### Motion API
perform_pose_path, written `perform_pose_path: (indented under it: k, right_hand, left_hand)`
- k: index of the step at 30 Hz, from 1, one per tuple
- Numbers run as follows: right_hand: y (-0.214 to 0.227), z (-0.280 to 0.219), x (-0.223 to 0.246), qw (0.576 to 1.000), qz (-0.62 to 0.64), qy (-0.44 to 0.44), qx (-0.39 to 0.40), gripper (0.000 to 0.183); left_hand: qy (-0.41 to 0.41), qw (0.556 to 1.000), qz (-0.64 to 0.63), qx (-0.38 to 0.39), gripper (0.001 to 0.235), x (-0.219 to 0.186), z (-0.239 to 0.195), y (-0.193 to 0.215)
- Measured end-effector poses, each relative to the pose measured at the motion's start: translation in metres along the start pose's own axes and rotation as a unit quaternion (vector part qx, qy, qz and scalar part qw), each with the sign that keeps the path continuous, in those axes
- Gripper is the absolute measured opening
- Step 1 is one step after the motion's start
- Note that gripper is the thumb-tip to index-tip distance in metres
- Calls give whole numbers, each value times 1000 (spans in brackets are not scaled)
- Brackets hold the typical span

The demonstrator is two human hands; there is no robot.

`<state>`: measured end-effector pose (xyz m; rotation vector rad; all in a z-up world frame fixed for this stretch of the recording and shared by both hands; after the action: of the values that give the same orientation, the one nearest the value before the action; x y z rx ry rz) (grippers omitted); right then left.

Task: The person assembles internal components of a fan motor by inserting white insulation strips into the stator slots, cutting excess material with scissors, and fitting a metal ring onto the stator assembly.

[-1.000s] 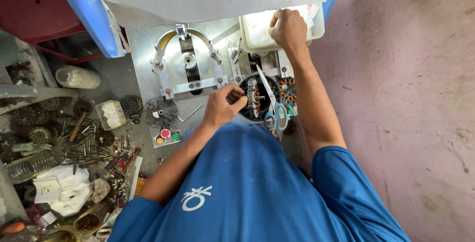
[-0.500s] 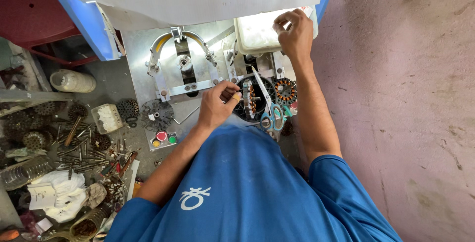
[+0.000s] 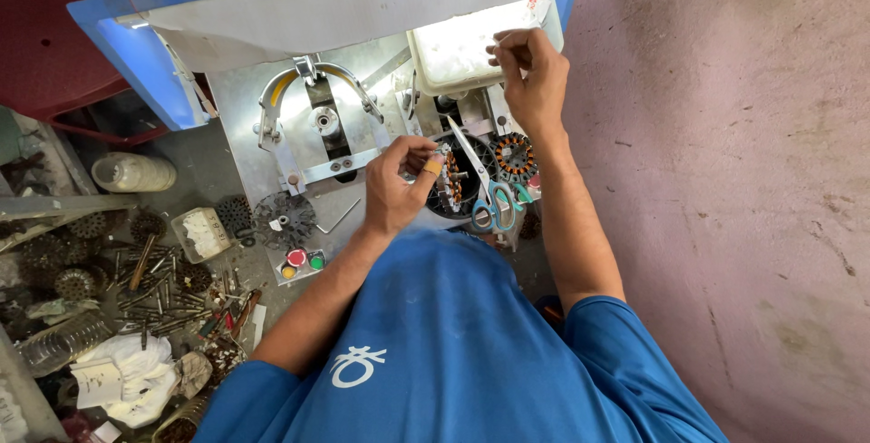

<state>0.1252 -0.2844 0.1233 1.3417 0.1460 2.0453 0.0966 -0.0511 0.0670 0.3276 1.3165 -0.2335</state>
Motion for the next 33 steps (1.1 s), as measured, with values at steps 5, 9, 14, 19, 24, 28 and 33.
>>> perform_pose_path:
  k: [5,9,14,19,24,28,33]
  right_hand:
    - [-11,-51,67,994,-60,58,78,19]
    - [-23,-97,99,986,-74,64,138,21]
    - [-1,-126,89,995,-38,-41,80,24]
    - [3,-170,18,904,-272,-256,209,23]
    - [-5,-194,13,909,-312,-206,185,36]
    - [-12,-198,3,907,-312,-231,161,39]
    - [-1,-206,-28,894,-183,-385,134,38]
  left_hand:
    - [2,996,-80,50,45,-27,9,-10]
    - [22,994,-44,97,33,-20,7,-19]
    - [105,978,-123,133,21,7,-12,-32]
    - [132,956,-231,127,19,10,-9,-33]
    - [91,970,-193,114,17,-4,8,-23]
    - [69,976,-177,104,13,-16,20,-19]
    - [37,976,-192,92,11,-32,28,-12]
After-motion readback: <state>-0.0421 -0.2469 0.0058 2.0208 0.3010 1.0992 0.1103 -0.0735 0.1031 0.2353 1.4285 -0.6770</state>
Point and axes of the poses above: each hand's wrist, its own z-axis towards the middle knuckle, its own y-axis out of the back of the hand, x = y × z, the point moved 10 cm from there along z, towards the middle knuckle
